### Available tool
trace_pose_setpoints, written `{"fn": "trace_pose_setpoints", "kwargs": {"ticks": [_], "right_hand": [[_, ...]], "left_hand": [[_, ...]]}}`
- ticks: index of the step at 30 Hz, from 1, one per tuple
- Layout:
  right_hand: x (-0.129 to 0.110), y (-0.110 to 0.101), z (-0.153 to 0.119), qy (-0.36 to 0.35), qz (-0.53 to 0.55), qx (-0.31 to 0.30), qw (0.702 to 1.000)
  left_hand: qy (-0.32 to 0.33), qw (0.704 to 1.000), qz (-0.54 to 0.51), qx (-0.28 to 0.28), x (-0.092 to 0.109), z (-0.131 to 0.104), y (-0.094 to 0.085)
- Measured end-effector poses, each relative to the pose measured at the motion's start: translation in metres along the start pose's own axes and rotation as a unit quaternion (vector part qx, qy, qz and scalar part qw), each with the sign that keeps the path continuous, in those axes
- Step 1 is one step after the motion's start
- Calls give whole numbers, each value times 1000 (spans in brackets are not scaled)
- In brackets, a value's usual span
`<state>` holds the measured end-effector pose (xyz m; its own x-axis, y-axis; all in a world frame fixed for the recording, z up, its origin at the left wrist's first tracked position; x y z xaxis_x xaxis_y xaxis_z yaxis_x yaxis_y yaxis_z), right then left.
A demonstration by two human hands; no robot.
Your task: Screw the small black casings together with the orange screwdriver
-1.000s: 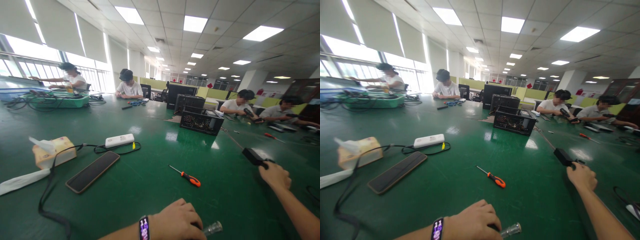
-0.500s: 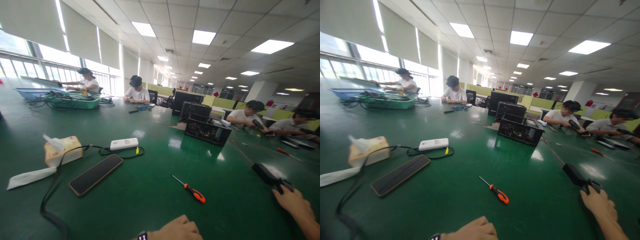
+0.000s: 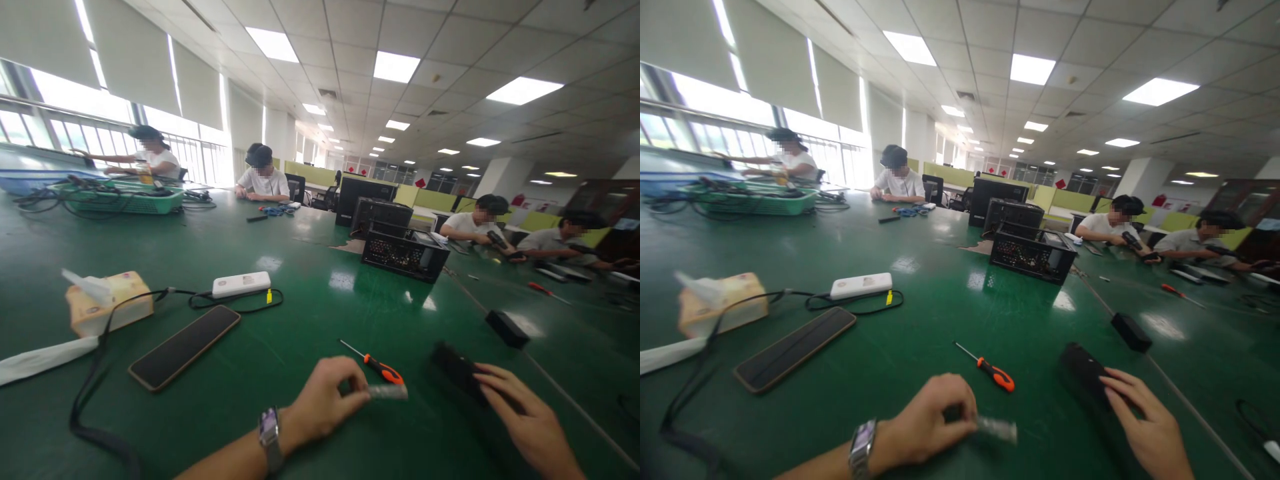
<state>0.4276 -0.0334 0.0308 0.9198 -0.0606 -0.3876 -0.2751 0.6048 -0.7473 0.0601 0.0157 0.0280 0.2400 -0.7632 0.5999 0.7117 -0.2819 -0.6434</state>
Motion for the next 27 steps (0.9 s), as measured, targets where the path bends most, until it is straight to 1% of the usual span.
{"fn": "trace_pose_setpoints", "kwargs": {"ticks": [1,2,4,5,7,9,11,13,16,19,23,25,27], "right_hand": [[-34,7,-7,-64,68,-24,995],[-67,15,-16,-119,121,-49,984],[-126,33,-34,-220,186,-108,951],[-151,42,-42,-264,204,-131,934],[-190,56,-55,-343,225,-159,898],[-213,67,-58,-387,240,-179,872],[-223,74,-53,-393,263,-188,861],[-226,79,-44,-365,298,-188,862],[-223,86,-35,-290,340,-173,878],[-217,93,-34,-231,349,-148,896],[-203,97,-27,-159,341,-79,923],[-197,96,-22,-131,348,-51,927],[-197,94,-18,-118,361,-46,924]], "left_hand": [[-51,997,-30,59,-8,2,-18],[-93,988,-46,113,-17,3,-35],[-122,974,-51,185,-31,4,-59],[-127,969,-45,207,-36,4,-66],[-134,964,-32,226,-45,4,-73],[-143,962,-23,233,-52,3,-73],[-152,960,-13,234,-56,1,-71],[-157,961,-3,228,-59,1,-68],[-155,964,6,217,-61,2,-66],[-149,966,0,210,-60,3,-66],[-121,973,-4,195,-52,4,-65],[-97,979,-5,180,-45,6,-62],[-63,985,-8,161,-35,8,-57]]}}
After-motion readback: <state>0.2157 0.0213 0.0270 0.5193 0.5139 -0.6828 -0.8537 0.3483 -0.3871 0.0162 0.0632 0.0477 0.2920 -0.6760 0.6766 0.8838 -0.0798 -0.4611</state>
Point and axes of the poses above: each hand's wrist, its own z-axis towards the middle knuckle, its own y-axis out of the palm, x = y × z, the point moved 5 cm from there along z, towards the middle knuckle
